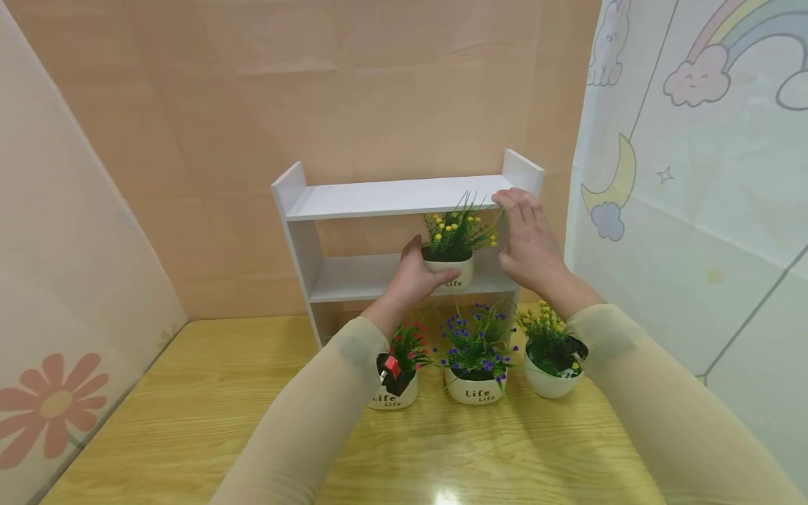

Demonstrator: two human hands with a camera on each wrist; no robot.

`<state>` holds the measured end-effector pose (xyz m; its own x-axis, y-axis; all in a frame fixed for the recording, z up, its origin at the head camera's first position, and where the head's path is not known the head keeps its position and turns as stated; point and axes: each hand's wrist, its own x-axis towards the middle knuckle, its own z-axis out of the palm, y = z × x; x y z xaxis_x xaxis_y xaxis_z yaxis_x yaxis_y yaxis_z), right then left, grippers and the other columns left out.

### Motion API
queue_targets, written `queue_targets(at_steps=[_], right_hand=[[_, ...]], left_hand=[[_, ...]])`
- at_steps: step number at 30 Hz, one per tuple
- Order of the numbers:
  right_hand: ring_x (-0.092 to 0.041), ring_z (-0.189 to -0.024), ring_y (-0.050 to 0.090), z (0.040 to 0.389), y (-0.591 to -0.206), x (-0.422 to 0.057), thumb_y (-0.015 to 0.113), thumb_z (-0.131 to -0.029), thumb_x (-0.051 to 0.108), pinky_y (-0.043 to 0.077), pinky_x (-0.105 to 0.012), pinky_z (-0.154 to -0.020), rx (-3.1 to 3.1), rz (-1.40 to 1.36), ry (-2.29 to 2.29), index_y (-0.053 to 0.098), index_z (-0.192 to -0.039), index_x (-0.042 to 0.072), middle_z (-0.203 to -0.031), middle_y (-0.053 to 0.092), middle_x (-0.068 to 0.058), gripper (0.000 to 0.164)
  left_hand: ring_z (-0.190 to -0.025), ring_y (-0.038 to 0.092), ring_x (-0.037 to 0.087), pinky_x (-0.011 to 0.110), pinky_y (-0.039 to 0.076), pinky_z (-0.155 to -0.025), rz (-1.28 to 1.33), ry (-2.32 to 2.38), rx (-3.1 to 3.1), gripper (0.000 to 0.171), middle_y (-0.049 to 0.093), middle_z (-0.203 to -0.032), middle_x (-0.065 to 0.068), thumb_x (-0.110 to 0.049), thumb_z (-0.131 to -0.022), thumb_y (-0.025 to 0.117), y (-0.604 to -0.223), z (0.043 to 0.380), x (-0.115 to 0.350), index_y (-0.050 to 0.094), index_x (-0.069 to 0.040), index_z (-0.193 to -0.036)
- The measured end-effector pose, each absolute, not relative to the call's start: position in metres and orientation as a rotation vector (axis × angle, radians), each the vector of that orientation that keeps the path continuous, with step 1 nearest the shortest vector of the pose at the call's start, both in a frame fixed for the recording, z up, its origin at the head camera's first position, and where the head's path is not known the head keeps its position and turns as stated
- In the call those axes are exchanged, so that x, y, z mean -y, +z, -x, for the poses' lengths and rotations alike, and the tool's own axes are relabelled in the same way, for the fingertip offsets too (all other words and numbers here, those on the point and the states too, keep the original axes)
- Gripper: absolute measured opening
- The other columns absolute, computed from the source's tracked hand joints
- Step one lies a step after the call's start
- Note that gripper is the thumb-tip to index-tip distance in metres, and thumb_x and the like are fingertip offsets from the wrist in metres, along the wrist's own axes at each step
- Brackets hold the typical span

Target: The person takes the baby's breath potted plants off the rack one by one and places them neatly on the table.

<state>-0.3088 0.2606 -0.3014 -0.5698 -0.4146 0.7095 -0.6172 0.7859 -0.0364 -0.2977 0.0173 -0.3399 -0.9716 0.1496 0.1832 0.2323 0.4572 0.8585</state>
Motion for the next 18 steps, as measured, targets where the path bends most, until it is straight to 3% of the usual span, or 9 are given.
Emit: queue_targets(at_steps=[18], right_hand=[[-0.045, -0.158, 0.025, 0.3114, -0.3022, -0.2621, 0.061, -0.070, -0.017, 0.016, -0.048, -0.135, 2.286, -0.738, 0.372, 0.033, -0.160, -0.002, -0.164, 0.034, -0.026, 0.095]], left_hand=[[-0.160, 0.037, 0.039, 0.051, 0.036, -0.128, 0.315, -1.478, 2.640, 0.107, 0.033, -0.175, 0.021, -0.038, -0.097, 0.089, -0.3393, 0.2985, -0.0151, 0.023, -0.004, -0.174]])
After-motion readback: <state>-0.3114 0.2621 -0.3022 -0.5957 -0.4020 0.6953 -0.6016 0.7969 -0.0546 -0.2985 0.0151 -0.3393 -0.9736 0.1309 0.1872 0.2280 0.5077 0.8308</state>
